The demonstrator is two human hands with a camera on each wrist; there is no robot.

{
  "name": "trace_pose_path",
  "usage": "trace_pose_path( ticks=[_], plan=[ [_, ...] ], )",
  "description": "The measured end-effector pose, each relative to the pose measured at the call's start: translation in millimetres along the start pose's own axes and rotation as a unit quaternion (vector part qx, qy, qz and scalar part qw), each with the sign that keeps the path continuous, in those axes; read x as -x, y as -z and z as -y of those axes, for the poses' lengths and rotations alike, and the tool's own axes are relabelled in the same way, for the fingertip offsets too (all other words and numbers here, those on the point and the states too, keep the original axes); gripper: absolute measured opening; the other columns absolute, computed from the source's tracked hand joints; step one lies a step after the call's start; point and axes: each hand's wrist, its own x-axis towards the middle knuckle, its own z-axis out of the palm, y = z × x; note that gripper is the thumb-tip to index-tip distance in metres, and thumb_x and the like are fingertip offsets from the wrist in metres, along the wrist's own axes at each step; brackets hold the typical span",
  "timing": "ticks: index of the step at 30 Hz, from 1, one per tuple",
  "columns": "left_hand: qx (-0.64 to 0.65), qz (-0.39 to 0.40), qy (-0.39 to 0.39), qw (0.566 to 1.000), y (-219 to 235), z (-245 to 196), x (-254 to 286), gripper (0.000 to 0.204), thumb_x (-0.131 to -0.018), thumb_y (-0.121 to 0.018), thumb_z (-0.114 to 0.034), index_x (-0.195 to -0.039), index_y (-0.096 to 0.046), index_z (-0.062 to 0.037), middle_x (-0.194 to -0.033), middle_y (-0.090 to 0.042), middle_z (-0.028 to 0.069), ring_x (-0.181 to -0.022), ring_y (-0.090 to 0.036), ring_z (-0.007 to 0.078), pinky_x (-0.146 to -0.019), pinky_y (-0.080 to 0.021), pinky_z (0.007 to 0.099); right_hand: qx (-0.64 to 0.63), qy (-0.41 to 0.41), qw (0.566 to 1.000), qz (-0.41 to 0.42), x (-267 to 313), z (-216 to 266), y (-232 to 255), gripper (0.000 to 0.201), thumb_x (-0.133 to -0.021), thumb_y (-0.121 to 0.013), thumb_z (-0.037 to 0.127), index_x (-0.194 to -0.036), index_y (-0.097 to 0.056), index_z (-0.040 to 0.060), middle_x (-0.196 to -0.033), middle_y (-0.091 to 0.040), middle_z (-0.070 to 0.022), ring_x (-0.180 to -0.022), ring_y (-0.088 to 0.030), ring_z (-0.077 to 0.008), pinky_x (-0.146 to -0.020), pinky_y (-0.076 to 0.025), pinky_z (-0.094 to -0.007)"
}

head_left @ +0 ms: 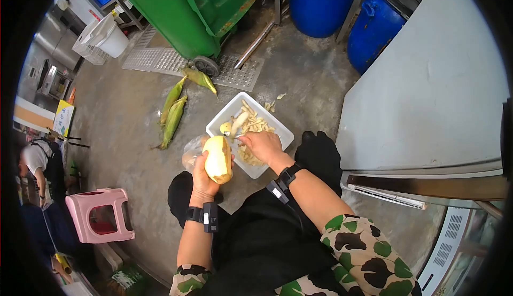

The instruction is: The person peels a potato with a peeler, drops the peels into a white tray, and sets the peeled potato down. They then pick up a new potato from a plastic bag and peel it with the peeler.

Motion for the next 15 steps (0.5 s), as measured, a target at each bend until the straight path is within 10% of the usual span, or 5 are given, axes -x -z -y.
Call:
trace_pose_path(
  ticks=[9,15],
  plan=[
    [0.157,-0.064,0.032,0.985,30,8,-31,0.046,-0.091,-0.055,-0.047,-0.118,-0.058,-0.0086,-0.108,-0.063,0.01,-0.093,-0.062,0.0273,-0.079,-0.055,0.0376,0.032,-0.031,0.999,0.011,6,-6,-2,0.042,-0.093,-0.048,0.046,-0.083,-0.069,0.0111,-0.08,-0.068,-0.0146,-0.077,-0.066,-0.0343,-0.069,-0.05,-0.0436],
    [0.185,-0.104,0.024,0.977,25,8,-42,0.042,-0.092,-0.054,-0.045,-0.115,-0.061,-0.0108,-0.106,-0.065,0.0073,-0.092,-0.063,0.0255,-0.079,-0.055,0.0358,-0.096,0.156,0.983,-0.007,16,12,7,0.036,-0.092,-0.052,0.042,-0.08,-0.063,0.0101,-0.072,-0.064,-0.0141,-0.068,-0.062,-0.0367,-0.06,-0.047,-0.0456]
  ],
)
